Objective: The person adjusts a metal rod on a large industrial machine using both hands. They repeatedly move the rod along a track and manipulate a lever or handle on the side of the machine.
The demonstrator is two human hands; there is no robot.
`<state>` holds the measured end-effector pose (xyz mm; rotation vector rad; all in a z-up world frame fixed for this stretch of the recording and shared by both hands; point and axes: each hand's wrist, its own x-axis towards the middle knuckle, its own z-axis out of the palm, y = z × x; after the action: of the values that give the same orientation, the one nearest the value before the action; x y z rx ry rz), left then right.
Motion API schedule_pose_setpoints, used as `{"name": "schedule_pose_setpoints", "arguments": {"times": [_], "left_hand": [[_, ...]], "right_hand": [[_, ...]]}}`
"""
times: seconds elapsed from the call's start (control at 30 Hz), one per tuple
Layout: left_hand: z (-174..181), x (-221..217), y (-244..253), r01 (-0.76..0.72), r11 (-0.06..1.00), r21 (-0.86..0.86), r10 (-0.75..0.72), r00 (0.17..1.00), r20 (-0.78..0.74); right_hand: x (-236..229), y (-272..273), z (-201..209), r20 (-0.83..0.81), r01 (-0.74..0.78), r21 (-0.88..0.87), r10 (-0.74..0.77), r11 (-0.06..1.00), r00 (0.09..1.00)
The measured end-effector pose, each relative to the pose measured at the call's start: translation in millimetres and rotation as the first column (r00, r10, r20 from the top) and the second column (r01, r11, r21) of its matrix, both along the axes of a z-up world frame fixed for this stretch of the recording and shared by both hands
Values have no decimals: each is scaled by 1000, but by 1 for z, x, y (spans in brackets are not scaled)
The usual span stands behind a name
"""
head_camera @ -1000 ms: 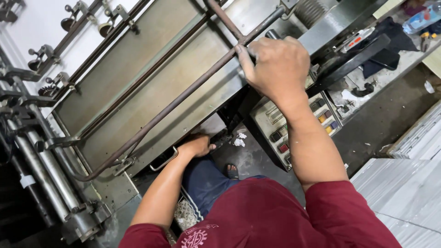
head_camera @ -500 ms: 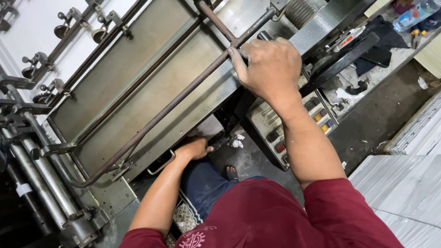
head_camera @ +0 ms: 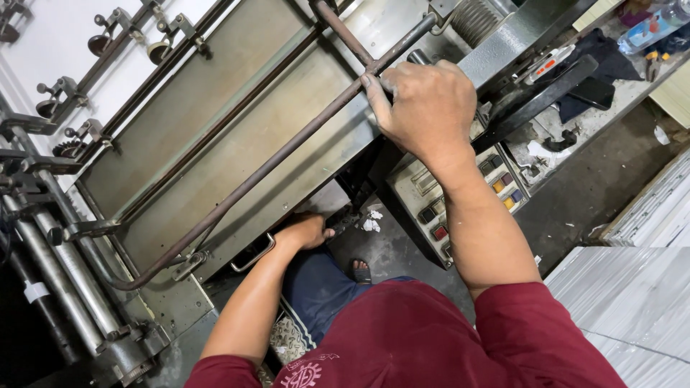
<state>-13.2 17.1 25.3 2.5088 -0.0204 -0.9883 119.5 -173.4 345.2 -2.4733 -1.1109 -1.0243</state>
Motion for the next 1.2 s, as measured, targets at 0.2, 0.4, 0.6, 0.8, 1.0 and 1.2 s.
{"name": "schedule_pose_setpoints", "arguments": {"times": [0.2,0.4,0.6,0.8,1.0,1.2], "left_hand": [[27,0,-2,60,993,102,-63,998,27],[18,-3,-4,23,993,116,-43,984,175],[-1,0,-6,41,994,98,-55,988,146],[-24,3,-11,5,999,39,-13,981,193],[-9,4,-12,7,998,68,-19,983,181],[-12,6,-13,-3,999,47,-3,989,146]], "right_hand": [[2,0,-4,68,36,-3,-36,999,997],[10,-8,-17,114,19,-69,-11,997,993],[-2,1,5,160,6,-115,12,993,987],[14,-14,-14,141,25,-178,0,984,990],[28,-26,-37,-69,-18,-126,9,992,998],[42,-35,-51,-126,-38,-136,21,990,992]]}}
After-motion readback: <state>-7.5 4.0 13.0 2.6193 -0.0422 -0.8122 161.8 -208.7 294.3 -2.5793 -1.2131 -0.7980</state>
